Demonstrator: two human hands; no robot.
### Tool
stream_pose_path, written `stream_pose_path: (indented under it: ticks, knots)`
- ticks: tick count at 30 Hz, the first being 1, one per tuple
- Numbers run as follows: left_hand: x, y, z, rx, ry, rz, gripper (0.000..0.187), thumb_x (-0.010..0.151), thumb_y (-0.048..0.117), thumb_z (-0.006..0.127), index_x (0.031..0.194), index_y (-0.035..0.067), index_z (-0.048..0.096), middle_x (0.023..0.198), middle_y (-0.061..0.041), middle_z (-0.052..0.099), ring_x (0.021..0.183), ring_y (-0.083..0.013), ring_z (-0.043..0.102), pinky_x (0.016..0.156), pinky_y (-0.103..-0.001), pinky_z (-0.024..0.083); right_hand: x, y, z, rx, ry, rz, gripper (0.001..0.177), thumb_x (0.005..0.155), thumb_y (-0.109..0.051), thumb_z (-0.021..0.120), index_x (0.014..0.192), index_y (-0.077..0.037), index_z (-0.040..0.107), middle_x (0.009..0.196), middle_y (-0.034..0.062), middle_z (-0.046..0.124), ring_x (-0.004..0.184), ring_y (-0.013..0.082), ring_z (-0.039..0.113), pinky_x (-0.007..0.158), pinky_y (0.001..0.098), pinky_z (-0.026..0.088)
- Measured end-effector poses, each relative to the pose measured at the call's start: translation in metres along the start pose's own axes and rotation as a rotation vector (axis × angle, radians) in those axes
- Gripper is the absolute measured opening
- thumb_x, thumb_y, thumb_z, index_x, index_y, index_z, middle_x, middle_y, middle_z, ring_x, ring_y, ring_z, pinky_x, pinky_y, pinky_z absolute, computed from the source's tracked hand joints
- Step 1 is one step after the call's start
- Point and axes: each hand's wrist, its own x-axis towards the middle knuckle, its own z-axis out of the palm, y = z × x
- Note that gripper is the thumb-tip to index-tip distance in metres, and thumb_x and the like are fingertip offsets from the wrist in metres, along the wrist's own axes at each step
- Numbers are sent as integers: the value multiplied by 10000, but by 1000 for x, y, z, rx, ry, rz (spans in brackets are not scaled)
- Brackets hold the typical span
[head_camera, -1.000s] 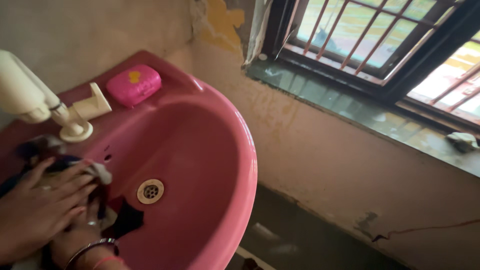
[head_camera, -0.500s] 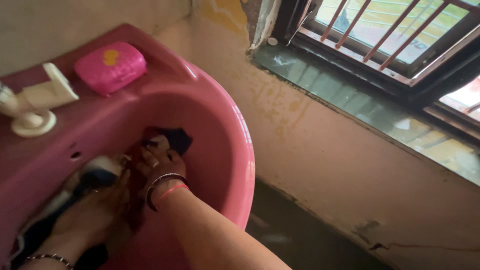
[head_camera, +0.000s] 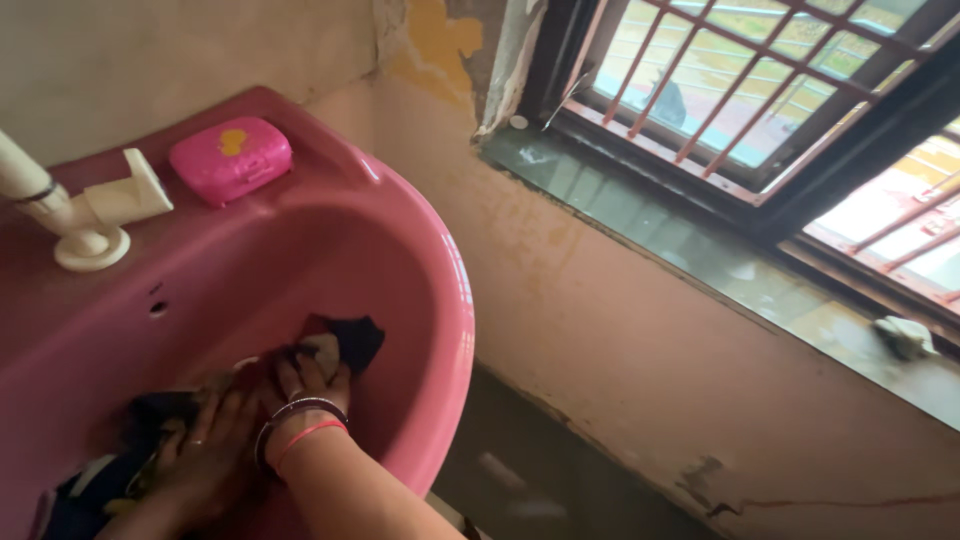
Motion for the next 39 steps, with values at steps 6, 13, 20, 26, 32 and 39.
stream_pose_path:
  ticks: [6, 13, 20, 26, 32, 39]
  knots:
    - [-22, -5, 28, -133, 101, 121, 859, 936, 565, 524, 1586, 192, 104, 1652, -67, 15, 1516, -301, -58, 1162, -548, 214, -23, -6, 4, -34, 5, 12, 634, 927, -457, 543, 1497, -244, 364, 1620, 39, 211, 1546, 286, 124, 1177, 566, 152]
    - [-28, -17, 35, -502, -110, 119, 691, 1001, 537, 452, 1551, 158, 274, 1586, -88, 241, 1466, -274, 184, 1153, -470, 294, -62, -1, 15, -89, 37, 38, 504, 919, -450, 562, 1367, -221, 542, 1513, 51, 411, 1515, 296, 247, 1169, 501, 214]
    - [-4, -19, 38, -910, -311, 151, 595, 1067, 509, 381, 1516, 124, 444, 1521, -109, 468, 1417, -248, 426, 1145, -392, 375, -143, 10, -19, -71, 227, 62, 431, 910, -442, 580, 1236, -198, 720, 1406, 64, 611, 1485, 307, 370, 1160, 435, 275]
    - [-8, 6, 32, -1049, -196, 189, 606, 1079, 480, 335, 1542, 122, 493, 1539, -62, 557, 1421, -156, 525, 1165, -307, 376, -212, 22, -25, 300, 756, 23, 259, 897, -314, 625, 1009, -150, 791, 1213, 36, 746, 1344, 218, 597, 1249, 468, 345]
    - [-11, 61, 10, -991, 63, 434, 679, 973, 415, 469, 1589, 161, 339, 1615, -66, 454, 1476, -188, 425, 1192, -341, 322, -224, 50, -8, 403, 1169, -20, 329, 800, -181, 633, 1091, -157, 785, 1330, 35, 718, 1356, 252, 602, 1197, 483, 402]
    - [-43, 116, -28, -457, 507, 527, 963, 771, 399, 715, 1600, 130, 305, 1677, -205, 321, 1451, -371, 433, 1111, -438, 428, -239, 66, -29, 787, 1015, 202, 288, 824, -212, 613, 1047, -175, 791, 1303, 80, 692, 1262, 305, 599, 1122, 409, 438]
